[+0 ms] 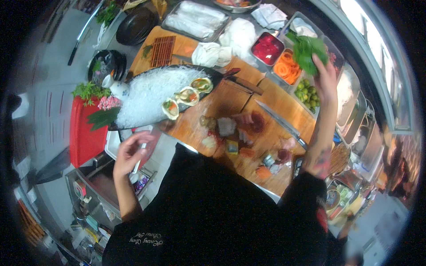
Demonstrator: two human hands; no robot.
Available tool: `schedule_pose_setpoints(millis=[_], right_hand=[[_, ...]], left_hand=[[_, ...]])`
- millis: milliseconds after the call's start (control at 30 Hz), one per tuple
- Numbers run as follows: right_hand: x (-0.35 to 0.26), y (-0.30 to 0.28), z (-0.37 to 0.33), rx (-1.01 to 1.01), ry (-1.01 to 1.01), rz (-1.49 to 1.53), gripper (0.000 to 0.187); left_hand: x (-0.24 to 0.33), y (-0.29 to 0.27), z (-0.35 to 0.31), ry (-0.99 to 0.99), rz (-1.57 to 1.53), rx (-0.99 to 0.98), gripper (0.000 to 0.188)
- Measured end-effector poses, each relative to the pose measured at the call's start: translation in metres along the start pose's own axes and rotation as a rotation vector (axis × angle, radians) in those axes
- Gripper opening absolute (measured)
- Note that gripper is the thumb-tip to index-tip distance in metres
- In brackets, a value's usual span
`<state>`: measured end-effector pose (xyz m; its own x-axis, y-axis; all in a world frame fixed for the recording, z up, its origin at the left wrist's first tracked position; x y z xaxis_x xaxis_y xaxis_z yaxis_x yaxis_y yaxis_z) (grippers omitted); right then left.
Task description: The person assembles sushi by placing slices of raw fish and garnishes onto a bed of ice in a display tray. They handle various ingredients including fish, greens, and decorative flowers, arranging them carefully for presentation.
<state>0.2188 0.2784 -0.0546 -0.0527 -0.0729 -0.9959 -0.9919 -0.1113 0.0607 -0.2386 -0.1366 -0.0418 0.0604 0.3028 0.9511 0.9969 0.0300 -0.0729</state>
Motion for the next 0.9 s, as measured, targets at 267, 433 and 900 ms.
schedule_pose_setpoints(millis=[267,433,900], right_hand=[[0.139,0.204,-0.275,-0.290,0.459,-0.284,0.042],[0.130,0.300,-0.296,-0.435,0.081,-0.667,0.046],[0.088,0.229,-0.300,-0.030,0.047,-0.723,0.029]], left_hand=[[-0.141,0.068,0.021,-0.275,-0.380,-0.276,0.047],[-0.172,0.058,0.051,-0.242,-0.498,-0.202,0.042],[-0.134,0.022,0.072,-0.027,0.305,-0.127,0.048]])
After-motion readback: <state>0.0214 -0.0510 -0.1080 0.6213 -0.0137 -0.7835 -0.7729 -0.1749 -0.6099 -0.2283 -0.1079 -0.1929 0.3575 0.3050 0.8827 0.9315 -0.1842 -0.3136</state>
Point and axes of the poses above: each hand's wrist, its own z-axis towards the middle knuckle, its own y-axis out of the palm, x = y × z, the point moved 8 cm from there along z, towards the middle knuckle, and after that the axes turned 3 degrees about -y, right-handed, at the moved point
